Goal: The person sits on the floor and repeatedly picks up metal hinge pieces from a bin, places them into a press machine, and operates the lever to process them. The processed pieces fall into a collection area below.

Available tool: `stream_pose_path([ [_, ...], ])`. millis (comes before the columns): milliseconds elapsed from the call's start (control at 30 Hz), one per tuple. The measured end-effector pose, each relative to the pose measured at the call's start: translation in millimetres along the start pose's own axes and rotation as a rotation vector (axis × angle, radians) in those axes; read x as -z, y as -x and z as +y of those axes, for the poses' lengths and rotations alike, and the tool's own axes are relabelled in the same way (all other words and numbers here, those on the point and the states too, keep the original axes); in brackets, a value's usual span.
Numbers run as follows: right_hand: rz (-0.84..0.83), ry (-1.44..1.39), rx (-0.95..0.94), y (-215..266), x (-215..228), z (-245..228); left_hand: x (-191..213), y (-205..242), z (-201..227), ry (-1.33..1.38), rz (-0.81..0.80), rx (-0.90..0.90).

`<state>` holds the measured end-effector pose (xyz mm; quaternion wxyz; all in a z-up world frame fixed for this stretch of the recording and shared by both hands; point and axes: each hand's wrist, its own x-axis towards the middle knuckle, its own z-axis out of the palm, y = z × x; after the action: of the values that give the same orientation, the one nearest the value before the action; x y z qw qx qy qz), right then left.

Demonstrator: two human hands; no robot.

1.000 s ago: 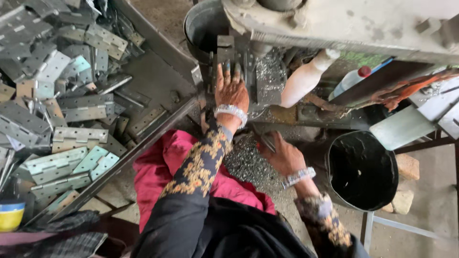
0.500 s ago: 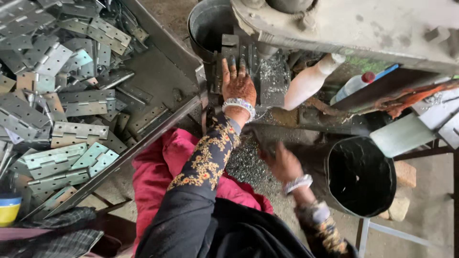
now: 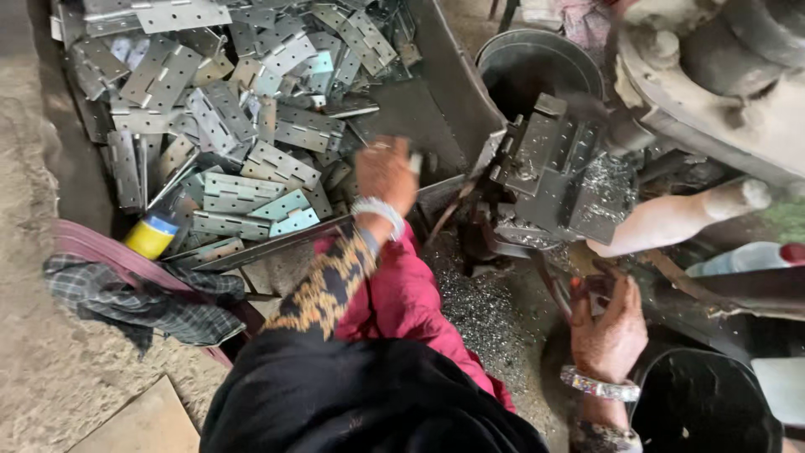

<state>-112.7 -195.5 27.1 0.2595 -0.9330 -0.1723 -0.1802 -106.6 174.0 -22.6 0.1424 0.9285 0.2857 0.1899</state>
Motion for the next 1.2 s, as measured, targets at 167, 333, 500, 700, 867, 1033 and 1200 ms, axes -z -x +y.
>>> stream_pose_path([
  [167, 0.008, 0.211, 0.032, -22.4, 9.4, -19.0, -35.5, -55.7, -28.9, -0.473, 0.107, -0.018],
  [333, -0.08, 0.321, -0.033, -23.1, 7.8, -20.7, -48.7, -49.8, 6.5, 0.133, 0.086, -0.302],
  [500, -0.119, 0.338, -0.068, -22.8, 4.9, -18.5, -39.5, -80.5, -27.9, -0.233, 0.05, -0.076],
  [700, -0.16, 0.313, -0.129, -32.6, 8.1, -24.7, -40.2, -130.9, -66.7, -0.356, 0.084, 0.046],
  [867, -0.361, 0.232, -0.299, -38.5, 15.0, -32.6, -61.8, -115.1, -50.9, -0.112, -0.076, -0.041],
  [1033, -0.294, 0.239, -0.16, -28.6, 20.6, -36.3, -30.7, -71.1, -27.7, -0.077, 0.105, -0.117],
  [1200, -0.342, 0.195, -0.222, -29.6, 17.7, -29.3, 32.7, -29.4, 24.6, 0.282, 0.117, 0.054],
])
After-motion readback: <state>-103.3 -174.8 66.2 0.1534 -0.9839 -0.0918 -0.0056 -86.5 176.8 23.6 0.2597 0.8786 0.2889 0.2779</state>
